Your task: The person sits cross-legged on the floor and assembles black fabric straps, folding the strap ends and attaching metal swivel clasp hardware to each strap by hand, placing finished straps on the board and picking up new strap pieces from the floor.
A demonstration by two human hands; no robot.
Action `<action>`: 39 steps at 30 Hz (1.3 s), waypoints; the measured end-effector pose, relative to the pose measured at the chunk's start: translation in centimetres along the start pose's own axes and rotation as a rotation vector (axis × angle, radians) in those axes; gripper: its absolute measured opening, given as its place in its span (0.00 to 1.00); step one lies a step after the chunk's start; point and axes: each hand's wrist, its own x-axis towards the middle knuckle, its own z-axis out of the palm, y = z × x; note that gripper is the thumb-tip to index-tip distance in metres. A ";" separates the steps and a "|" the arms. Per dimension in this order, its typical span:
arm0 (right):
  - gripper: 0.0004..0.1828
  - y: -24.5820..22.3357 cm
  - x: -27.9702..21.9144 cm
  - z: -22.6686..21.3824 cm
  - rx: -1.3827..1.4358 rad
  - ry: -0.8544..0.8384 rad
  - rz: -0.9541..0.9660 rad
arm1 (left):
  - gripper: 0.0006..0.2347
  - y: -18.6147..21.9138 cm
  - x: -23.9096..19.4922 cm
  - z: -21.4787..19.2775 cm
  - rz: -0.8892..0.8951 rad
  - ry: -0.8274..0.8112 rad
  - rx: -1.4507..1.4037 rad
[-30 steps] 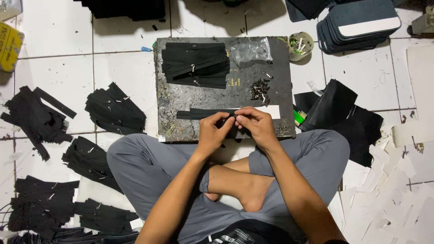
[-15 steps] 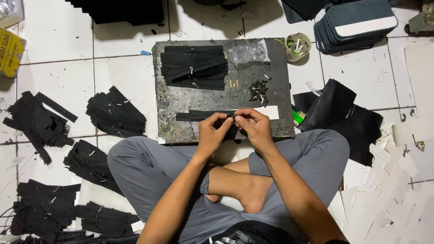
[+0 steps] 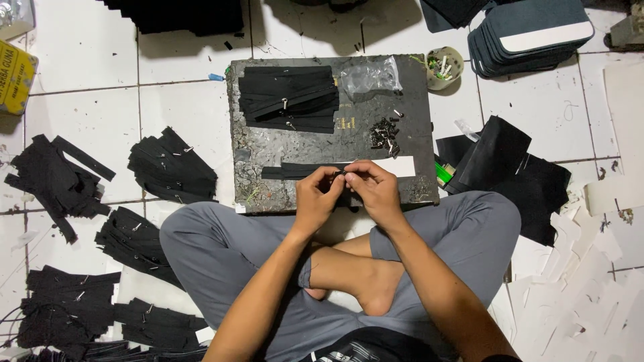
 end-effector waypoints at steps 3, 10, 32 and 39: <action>0.09 0.7 -0.1 -0.1 -0.002 0.031 0.007 | 0.01 -0.5 -0.1 0.2 0.007 0.011 -0.016; 0.09 1.3 -0.2 -0.3 0.002 0.069 0.020 | 0.01 -0.4 0.3 -0.5 0.044 0.033 0.051; 0.05 -2.4 0.4 -0.3 -0.290 -0.097 -0.200 | 0.01 0.5 0.5 -1.1 0.313 -0.030 0.137; 0.07 -1.1 0.3 -0.8 -0.107 -0.035 -0.082 | 0.03 0.5 0.0 -0.8 0.081 -0.043 0.019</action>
